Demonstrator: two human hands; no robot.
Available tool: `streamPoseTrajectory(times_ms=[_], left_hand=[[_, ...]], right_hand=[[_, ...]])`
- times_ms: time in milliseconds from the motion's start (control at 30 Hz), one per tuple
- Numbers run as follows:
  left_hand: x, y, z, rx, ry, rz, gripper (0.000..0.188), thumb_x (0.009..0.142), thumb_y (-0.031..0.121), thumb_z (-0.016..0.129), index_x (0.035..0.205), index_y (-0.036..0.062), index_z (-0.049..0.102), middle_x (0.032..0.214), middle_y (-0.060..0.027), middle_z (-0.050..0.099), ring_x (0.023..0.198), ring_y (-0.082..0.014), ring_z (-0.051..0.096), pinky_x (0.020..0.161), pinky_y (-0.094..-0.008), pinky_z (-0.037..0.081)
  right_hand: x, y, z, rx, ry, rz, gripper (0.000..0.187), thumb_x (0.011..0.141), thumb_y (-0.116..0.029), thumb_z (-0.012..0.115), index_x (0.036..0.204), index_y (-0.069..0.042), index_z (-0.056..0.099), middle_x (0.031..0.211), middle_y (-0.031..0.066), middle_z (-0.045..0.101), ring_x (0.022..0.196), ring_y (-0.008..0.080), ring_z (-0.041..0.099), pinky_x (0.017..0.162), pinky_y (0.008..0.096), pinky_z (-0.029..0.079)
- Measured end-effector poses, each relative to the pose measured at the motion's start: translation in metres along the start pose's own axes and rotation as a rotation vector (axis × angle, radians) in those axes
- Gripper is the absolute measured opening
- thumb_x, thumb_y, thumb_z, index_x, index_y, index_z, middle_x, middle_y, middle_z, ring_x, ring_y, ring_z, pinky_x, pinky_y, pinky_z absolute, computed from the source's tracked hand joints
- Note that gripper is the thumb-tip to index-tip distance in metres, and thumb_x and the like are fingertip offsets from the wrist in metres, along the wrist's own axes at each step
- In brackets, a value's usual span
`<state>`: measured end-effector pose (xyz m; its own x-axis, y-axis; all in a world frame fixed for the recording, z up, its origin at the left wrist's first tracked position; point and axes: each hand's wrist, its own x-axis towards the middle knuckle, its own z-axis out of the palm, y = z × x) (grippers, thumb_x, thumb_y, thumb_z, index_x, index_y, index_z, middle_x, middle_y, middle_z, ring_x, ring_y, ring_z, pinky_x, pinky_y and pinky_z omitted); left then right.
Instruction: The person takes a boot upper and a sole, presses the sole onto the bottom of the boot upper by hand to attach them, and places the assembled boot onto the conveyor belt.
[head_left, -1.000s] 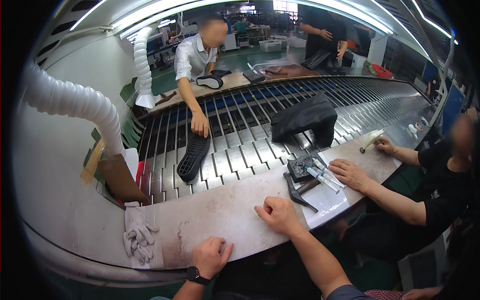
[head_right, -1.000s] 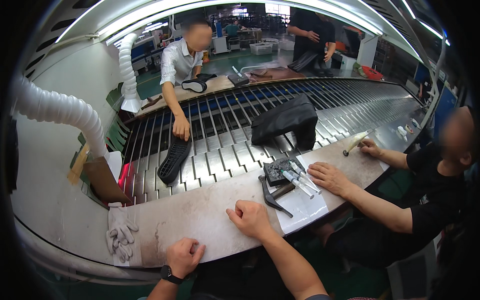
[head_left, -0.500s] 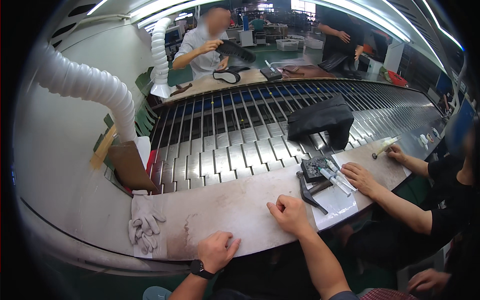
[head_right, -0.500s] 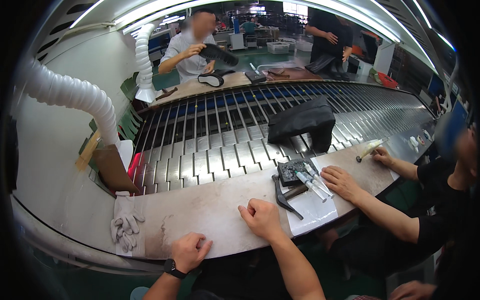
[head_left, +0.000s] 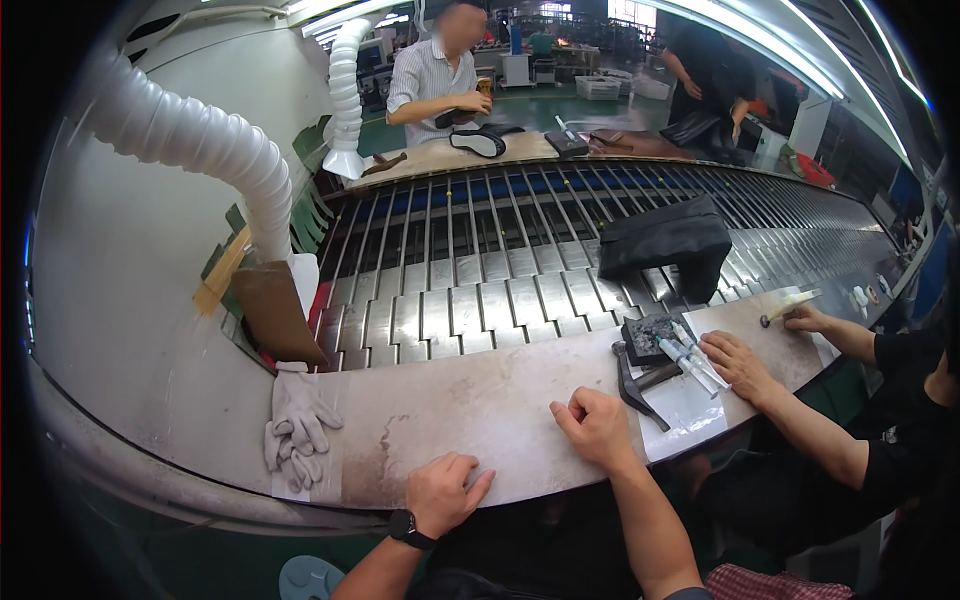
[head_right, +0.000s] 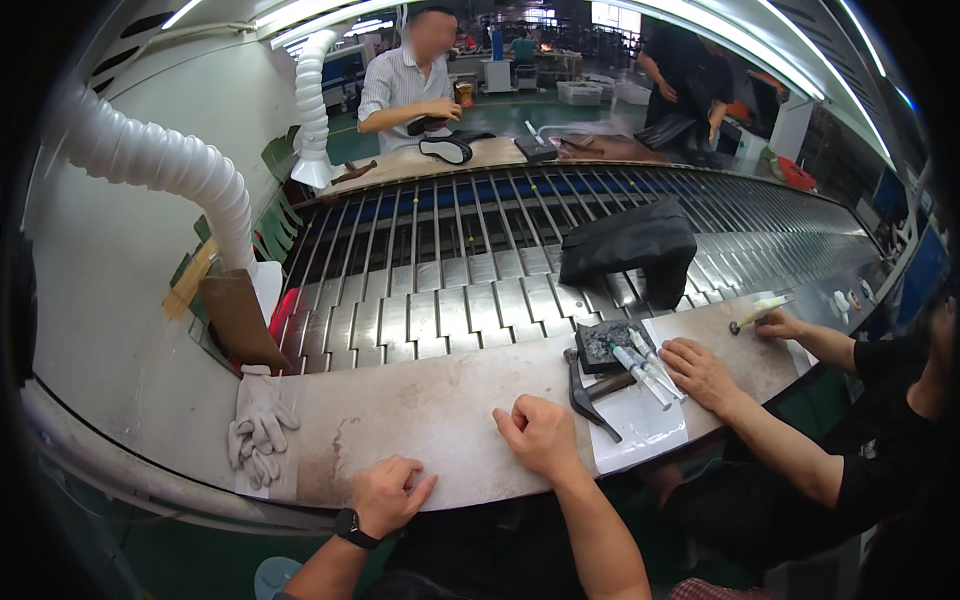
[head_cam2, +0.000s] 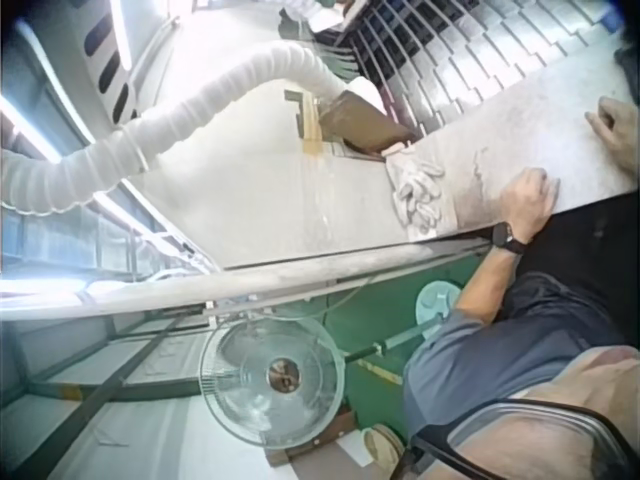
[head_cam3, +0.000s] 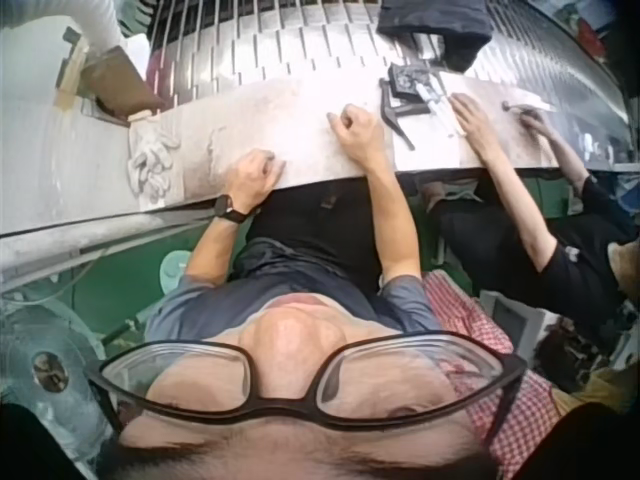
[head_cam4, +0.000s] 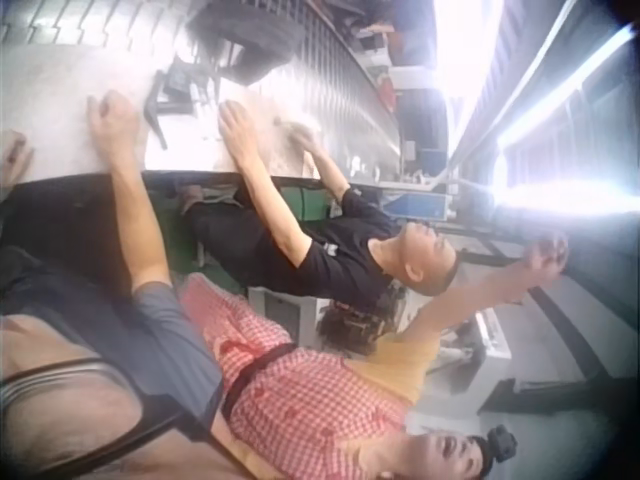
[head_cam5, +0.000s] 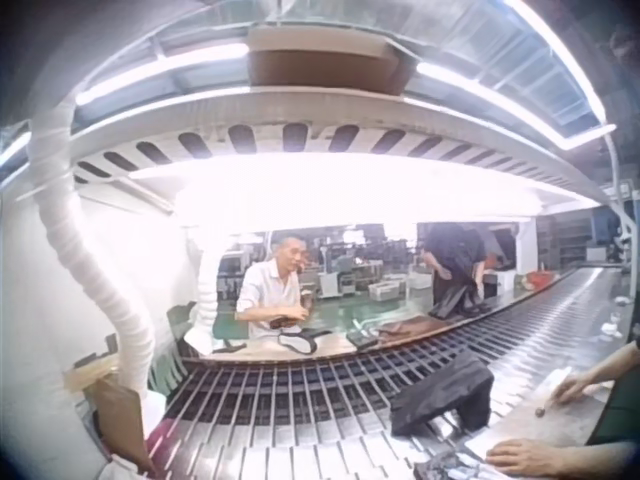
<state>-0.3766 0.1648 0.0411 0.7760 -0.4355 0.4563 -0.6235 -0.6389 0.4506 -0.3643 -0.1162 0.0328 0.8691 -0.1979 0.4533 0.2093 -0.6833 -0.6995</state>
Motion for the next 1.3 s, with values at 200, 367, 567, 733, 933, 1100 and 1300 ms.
streamPoseTrajectory(times_ms=[200,367,567,733,933,1100,1300], left_hand=[[-0.001,0.001,0.000,-0.015,-0.028,-0.038,0.022,0.088,0.027,0.086,0.090,0.0093,0.073,0.074,-0.0060,0.068,0.063,-0.0268,0.068,0.057,-0.0400,0.054],[-0.001,0.000,0.000,-0.011,-0.022,-0.019,0.021,0.084,0.021,0.089,0.089,0.0074,0.073,0.072,-0.0066,0.066,0.060,-0.0257,0.066,0.055,-0.0384,0.052],[0.001,0.001,0.003,-0.019,-0.012,0.000,0.021,0.083,0.020,0.089,0.089,0.0074,0.073,0.070,-0.0066,0.064,0.059,-0.0262,0.065,0.055,-0.0393,0.051],[-0.001,0.001,0.002,-0.026,-0.013,-0.037,0.022,0.083,0.019,0.089,0.089,0.0078,0.072,0.068,-0.0064,0.062,0.058,-0.0260,0.063,0.055,-0.0391,0.051],[-0.008,-0.003,0.007,-0.032,0.007,-0.033,0.022,0.083,0.019,0.089,0.091,0.0076,0.072,0.068,-0.0068,0.062,0.058,-0.0265,0.063,0.055,-0.0393,0.050],[-0.008,-0.004,0.003,-0.007,-0.018,-0.024,0.022,0.084,0.019,0.088,0.092,0.0074,0.072,0.069,-0.0076,0.063,0.059,-0.0270,0.063,0.055,-0.0397,0.050],[0.010,-0.007,0.008,-0.018,-0.016,-0.017,0.022,0.084,0.019,0.088,0.094,0.0066,0.072,0.070,-0.0078,0.062,0.059,-0.0275,0.062,0.055,-0.0399,0.050]], right_hand=[[0.001,-0.002,-0.002,-0.005,-0.042,0.035,0.041,0.092,-0.028,0.081,0.066,-0.006,0.058,0.059,0.0123,0.058,0.052,0.0320,0.058,0.053,0.0436,0.045],[0.001,-0.003,-0.002,-0.004,-0.039,0.037,0.041,0.092,-0.030,0.082,0.067,-0.007,0.059,0.060,0.0114,0.059,0.054,0.0313,0.059,0.054,0.0435,0.046],[0.001,-0.001,-0.003,0.005,-0.005,0.030,0.039,0.091,-0.026,0.083,0.068,-0.004,0.061,0.058,0.0116,0.058,0.051,0.0265,0.057,0.053,0.0399,0.044],[0.000,-0.002,-0.003,0.013,-0.035,0.025,0.039,0.093,-0.031,0.081,0.069,-0.008,0.060,0.062,0.0108,0.060,0.057,0.0321,0.062,0.056,0.0441,0.047],[-0.003,-0.002,-0.003,0.001,-0.031,0.019,0.038,0.093,-0.030,0.081,0.070,-0.008,0.060,0.062,0.0110,0.060,0.058,0.0330,0.063,0.056,0.0446,0.047],[-0.003,0.000,0.001,-0.004,-0.027,0.015,0.038,0.093,-0.029,0.081,0.070,-0.008,0.059,0.062,0.0111,0.060,0.057,0.0332,0.063,0.055,0.0444,0.047],[0.014,-0.004,-0.005,0.008,-0.024,0.052,0.039,0.092,-0.028,0.081,0.068,-0.007,0.058,0.060,0.0116,0.059,0.056,0.0335,0.062,0.055,0.0443,0.047]])
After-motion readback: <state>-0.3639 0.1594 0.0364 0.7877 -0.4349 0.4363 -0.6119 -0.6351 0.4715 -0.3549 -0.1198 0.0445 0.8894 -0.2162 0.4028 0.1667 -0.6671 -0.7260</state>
